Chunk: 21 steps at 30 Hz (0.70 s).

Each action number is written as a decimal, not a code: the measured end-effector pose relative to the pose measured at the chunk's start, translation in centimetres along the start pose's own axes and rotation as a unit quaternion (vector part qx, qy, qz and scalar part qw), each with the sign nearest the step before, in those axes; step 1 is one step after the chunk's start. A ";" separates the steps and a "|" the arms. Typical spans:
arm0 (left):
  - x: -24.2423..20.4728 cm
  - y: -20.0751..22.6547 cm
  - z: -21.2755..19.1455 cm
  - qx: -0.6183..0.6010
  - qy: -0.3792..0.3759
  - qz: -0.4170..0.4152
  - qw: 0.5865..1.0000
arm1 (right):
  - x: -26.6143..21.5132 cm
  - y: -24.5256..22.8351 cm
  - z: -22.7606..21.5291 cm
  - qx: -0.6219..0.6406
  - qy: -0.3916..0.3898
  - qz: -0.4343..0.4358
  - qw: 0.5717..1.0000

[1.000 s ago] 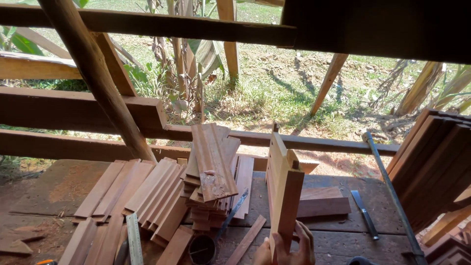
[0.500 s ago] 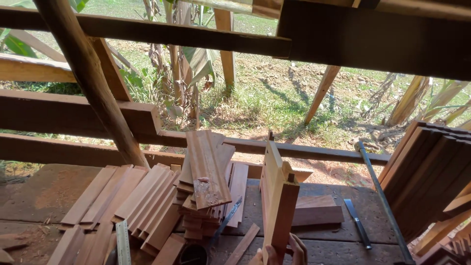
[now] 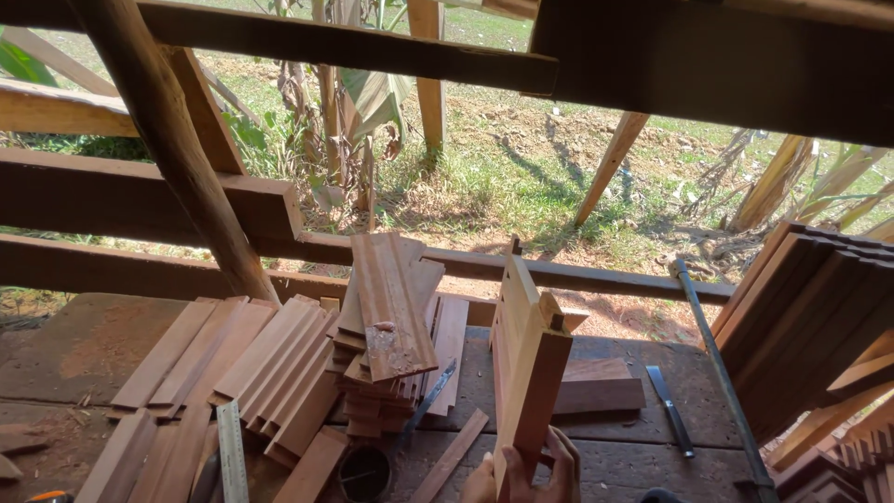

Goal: The person fits a wooden cross rail into a slatted wood frame on a workbench, trimming the rail's edge with a small knife and pressing it into place. They then lift and flip the slatted panel, reposition it, and continue trimming the rail edge with the knife.

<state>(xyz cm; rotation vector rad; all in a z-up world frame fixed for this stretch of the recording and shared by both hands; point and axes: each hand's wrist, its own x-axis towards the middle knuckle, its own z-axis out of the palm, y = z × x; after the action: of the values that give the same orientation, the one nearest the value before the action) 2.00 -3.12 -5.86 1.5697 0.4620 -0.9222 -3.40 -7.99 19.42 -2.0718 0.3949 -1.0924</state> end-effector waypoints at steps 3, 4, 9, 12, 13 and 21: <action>-3.6 5.1 -0.6 -0.072 -0.021 -0.002 0.997 | 0.4 -1.8 -0.2 -0.007 0.018 0.016 1.000; -5.3 5.7 -0.8 -0.134 -0.040 0.006 0.990 | 0.3 -2.2 -0.2 0.001 0.036 0.010 0.999; -11.6 8.3 -1.2 -0.117 0.000 -0.016 0.993 | 0.9 -4.9 -1.9 -0.027 0.008 0.009 1.000; -11.5 8.6 -0.8 -0.134 0.016 -0.020 0.991 | 1.1 -4.7 -1.8 -0.040 0.003 0.007 0.999; -10.8 8.3 -0.6 -0.107 0.040 -0.014 0.993 | 1.0 -4.3 -1.6 -0.040 0.011 0.004 0.999; -14.8 10.4 -1.3 -0.241 -0.014 -0.039 0.970 | 1.2 -5.7 -2.0 -0.057 0.002 0.021 0.998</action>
<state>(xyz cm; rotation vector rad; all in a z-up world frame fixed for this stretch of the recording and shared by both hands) 1.08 -1.25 12.19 1.1009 0.6749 -0.8143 -4.67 -5.76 25.02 -2.1521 0.5110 -1.0705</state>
